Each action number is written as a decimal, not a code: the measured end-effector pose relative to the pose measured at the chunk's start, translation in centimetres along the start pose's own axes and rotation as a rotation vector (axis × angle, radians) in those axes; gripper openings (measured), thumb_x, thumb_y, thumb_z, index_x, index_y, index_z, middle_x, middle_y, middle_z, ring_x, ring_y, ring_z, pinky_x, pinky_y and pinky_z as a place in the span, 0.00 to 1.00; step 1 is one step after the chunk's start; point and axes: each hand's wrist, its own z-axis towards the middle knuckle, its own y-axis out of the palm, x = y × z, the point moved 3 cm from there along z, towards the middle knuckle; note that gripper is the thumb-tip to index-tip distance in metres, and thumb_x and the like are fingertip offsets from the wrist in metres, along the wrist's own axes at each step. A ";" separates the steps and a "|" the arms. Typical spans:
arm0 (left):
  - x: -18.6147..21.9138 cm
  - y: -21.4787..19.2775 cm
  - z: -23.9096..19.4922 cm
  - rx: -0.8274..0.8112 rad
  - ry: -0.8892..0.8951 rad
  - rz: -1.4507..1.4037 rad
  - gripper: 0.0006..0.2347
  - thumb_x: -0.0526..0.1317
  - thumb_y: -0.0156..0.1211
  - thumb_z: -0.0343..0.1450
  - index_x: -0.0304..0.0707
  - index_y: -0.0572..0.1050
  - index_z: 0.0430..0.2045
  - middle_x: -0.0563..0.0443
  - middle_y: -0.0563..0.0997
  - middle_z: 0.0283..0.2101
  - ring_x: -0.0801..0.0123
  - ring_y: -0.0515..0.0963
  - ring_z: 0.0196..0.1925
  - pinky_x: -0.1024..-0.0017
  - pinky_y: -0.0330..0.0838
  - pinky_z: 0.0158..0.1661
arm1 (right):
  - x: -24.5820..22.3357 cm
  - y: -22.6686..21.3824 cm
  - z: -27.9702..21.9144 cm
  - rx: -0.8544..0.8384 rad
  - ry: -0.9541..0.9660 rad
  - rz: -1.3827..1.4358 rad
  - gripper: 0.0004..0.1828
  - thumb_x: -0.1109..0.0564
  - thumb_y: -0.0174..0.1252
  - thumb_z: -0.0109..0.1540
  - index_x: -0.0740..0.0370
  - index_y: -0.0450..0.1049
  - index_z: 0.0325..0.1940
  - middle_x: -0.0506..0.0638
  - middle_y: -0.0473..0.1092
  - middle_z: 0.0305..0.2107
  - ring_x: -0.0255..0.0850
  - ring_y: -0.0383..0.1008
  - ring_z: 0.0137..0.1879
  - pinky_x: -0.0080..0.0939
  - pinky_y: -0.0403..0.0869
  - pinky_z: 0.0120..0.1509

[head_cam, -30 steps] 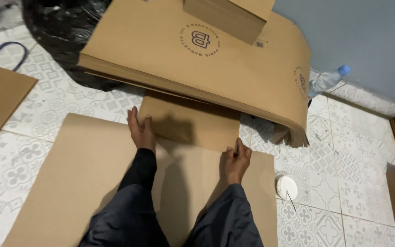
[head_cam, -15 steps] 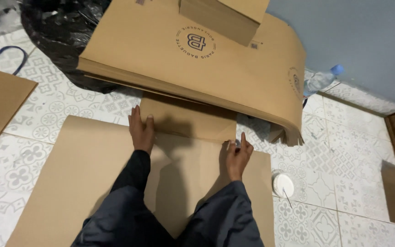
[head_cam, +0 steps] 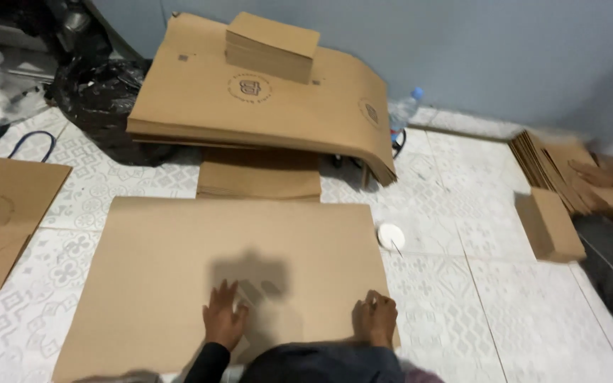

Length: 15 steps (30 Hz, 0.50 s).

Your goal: The person sits on the floor and assembles flat cardboard pieces into a bag. They apply glue to the edges using a small stick, fold the cardboard, and press the glued sections together to secure the shape.

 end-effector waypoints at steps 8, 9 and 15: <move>-0.5 2.3 -10.9 -0.082 0.169 0.396 0.34 0.57 0.55 0.65 0.69 0.54 0.70 0.53 0.48 0.78 0.52 0.46 0.79 0.35 0.49 0.66 | 2.5 -2.9 -3.8 -0.195 0.407 -0.302 0.27 0.49 0.50 0.65 0.49 0.64 0.70 0.53 0.61 0.66 0.51 0.64 0.69 0.55 0.64 0.72; -1.1 3.0 -11.7 -0.019 0.214 0.530 0.36 0.61 0.58 0.64 0.69 0.54 0.69 0.53 0.48 0.78 0.53 0.48 0.79 0.37 0.54 0.65 | 0.8 -3.8 -5.3 -0.226 0.483 -0.318 0.24 0.56 0.52 0.65 0.53 0.68 0.66 0.54 0.62 0.65 0.49 0.64 0.70 0.52 0.64 0.74; 4.5 -0.8 -12.9 -0.549 0.164 0.708 0.33 0.55 0.38 0.76 0.55 0.35 0.75 0.48 0.26 0.79 0.54 0.27 0.80 0.45 0.32 0.73 | 4.7 -2.0 -3.5 -0.063 0.363 -0.208 0.25 0.55 0.46 0.64 0.49 0.68 0.66 0.52 0.62 0.62 0.51 0.62 0.67 0.52 0.61 0.72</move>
